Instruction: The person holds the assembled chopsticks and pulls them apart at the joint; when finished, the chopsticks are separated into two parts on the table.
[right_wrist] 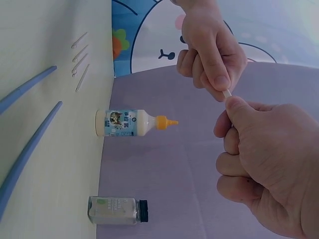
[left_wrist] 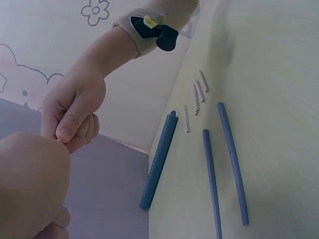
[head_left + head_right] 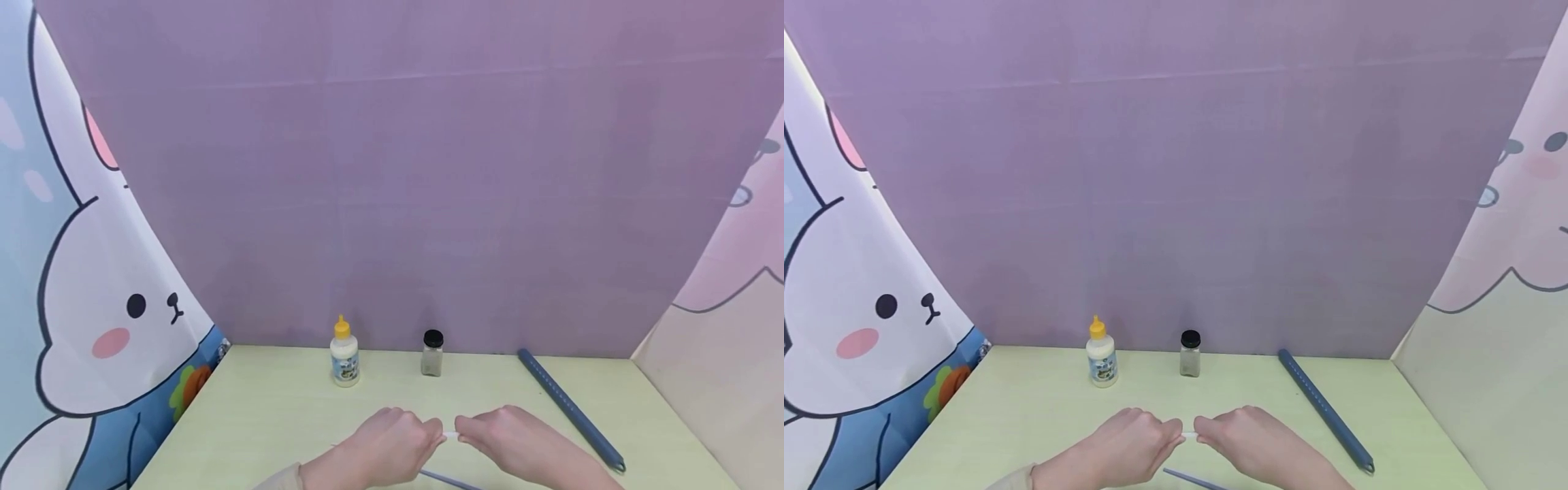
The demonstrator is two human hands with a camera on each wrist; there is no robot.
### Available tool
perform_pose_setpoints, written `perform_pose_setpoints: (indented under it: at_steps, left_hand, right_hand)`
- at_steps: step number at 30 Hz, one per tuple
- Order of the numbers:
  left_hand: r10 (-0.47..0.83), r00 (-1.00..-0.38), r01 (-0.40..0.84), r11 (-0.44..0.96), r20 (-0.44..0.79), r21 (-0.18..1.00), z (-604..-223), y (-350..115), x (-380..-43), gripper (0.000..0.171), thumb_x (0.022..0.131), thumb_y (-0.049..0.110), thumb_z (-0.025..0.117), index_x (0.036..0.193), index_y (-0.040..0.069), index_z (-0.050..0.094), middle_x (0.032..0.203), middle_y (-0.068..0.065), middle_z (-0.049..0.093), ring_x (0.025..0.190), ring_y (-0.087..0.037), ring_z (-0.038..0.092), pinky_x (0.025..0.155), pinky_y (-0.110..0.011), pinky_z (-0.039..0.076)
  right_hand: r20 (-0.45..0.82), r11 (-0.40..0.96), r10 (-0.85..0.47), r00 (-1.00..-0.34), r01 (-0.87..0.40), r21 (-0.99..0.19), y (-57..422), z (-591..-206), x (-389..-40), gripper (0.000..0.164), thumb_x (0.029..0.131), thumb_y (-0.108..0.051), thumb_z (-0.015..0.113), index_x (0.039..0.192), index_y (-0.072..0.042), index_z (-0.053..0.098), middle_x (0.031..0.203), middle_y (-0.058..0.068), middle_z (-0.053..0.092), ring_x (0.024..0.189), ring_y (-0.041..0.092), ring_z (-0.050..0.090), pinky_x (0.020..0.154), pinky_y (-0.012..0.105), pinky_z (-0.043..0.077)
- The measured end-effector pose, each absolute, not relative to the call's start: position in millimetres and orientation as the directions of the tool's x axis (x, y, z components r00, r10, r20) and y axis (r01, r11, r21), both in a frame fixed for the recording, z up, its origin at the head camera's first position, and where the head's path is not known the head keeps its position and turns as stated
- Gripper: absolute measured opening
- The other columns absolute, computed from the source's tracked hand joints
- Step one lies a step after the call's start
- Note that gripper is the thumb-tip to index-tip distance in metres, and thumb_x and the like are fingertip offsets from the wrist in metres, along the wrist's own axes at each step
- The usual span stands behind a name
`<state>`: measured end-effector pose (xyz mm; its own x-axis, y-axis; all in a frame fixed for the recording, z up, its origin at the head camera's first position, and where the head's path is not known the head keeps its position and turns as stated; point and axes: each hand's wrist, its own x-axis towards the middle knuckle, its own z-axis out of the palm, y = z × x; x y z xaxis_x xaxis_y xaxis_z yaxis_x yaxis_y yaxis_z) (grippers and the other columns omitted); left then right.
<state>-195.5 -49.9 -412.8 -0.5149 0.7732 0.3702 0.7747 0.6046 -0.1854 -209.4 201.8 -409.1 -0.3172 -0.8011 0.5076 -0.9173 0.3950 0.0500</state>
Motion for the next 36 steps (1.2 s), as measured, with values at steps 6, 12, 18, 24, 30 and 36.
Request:
perform_pose_setpoints:
  at_steps: [6,12,18,24,30,36]
  left_hand:
    - [0.772,-0.507,0.777,0.602,0.383,-0.184,-415,-49,-196,0.033,0.109,0.030,0.059,0.078,0.020,0.053,0.053,0.013,0.034,0.045,-0.001,0.021,0.042,-0.017,0.021]
    - [0.779,-0.498,0.783,0.593,0.380,-0.189,-417,-48,-195,0.033,0.108,0.030,0.060,0.078,0.021,0.052,0.054,0.014,0.033,0.044,-0.001,0.020,0.042,-0.017,0.020]
    - [0.773,-0.507,0.773,0.603,0.381,-0.195,-417,-46,-196,0.034,0.110,0.031,0.056,0.078,0.021,0.053,0.054,0.014,0.032,0.044,-0.001,0.020,0.042,-0.018,0.019]
    - [0.752,-0.555,0.731,0.645,0.356,-0.224,-420,-38,-196,0.027,0.108,0.031,0.060,0.083,0.020,0.058,0.062,0.011,0.044,0.049,-0.002,0.037,0.043,-0.018,0.028]
    - [0.723,-0.567,0.716,0.669,0.395,-0.197,-414,-30,-198,0.019,0.096,0.024,0.068,0.083,0.019,0.055,0.061,0.011,0.044,0.047,-0.003,0.037,0.041,-0.019,0.023]
    - [0.735,-0.558,0.732,0.655,0.386,-0.188,-412,-32,-202,0.037,0.110,0.033,0.054,0.075,0.021,0.053,0.053,0.012,0.036,0.044,-0.003,0.029,0.042,-0.020,0.023]
  right_hand:
    - [0.486,0.424,-0.795,-0.364,-0.906,0.013,204,-411,-205,0.026,0.105,-0.023,0.067,0.086,-0.023,0.049,0.066,-0.020,0.026,0.065,-0.013,0.018,0.055,0.003,0.021]
    - [0.444,0.442,-0.792,-0.419,-0.895,-0.057,206,-408,-200,0.032,0.099,-0.017,0.074,0.084,-0.024,0.047,0.068,-0.020,0.022,0.066,-0.014,0.017,0.056,0.002,0.022]
    - [0.462,0.445,-0.791,-0.401,-0.896,-0.015,207,-408,-202,0.029,0.104,-0.022,0.068,0.084,-0.024,0.048,0.068,-0.021,0.022,0.065,-0.013,0.016,0.055,0.003,0.019]
    - [0.490,0.517,-0.775,-0.401,-0.847,0.125,203,-413,-204,0.029,0.100,-0.023,0.073,0.083,-0.024,0.049,0.063,-0.021,0.030,0.059,-0.009,0.017,0.053,0.008,0.018]
    - [0.440,0.587,-0.759,-0.479,-0.796,0.146,201,-408,-202,0.032,0.094,-0.015,0.077,0.083,-0.022,0.048,0.065,-0.019,0.033,0.054,-0.005,0.019,0.050,0.012,0.017]
    - [0.393,0.544,-0.781,-0.485,-0.838,0.047,203,-401,-202,0.027,0.104,-0.020,0.068,0.084,-0.022,0.049,0.063,-0.022,0.025,0.056,-0.007,0.018,0.051,0.011,0.019]
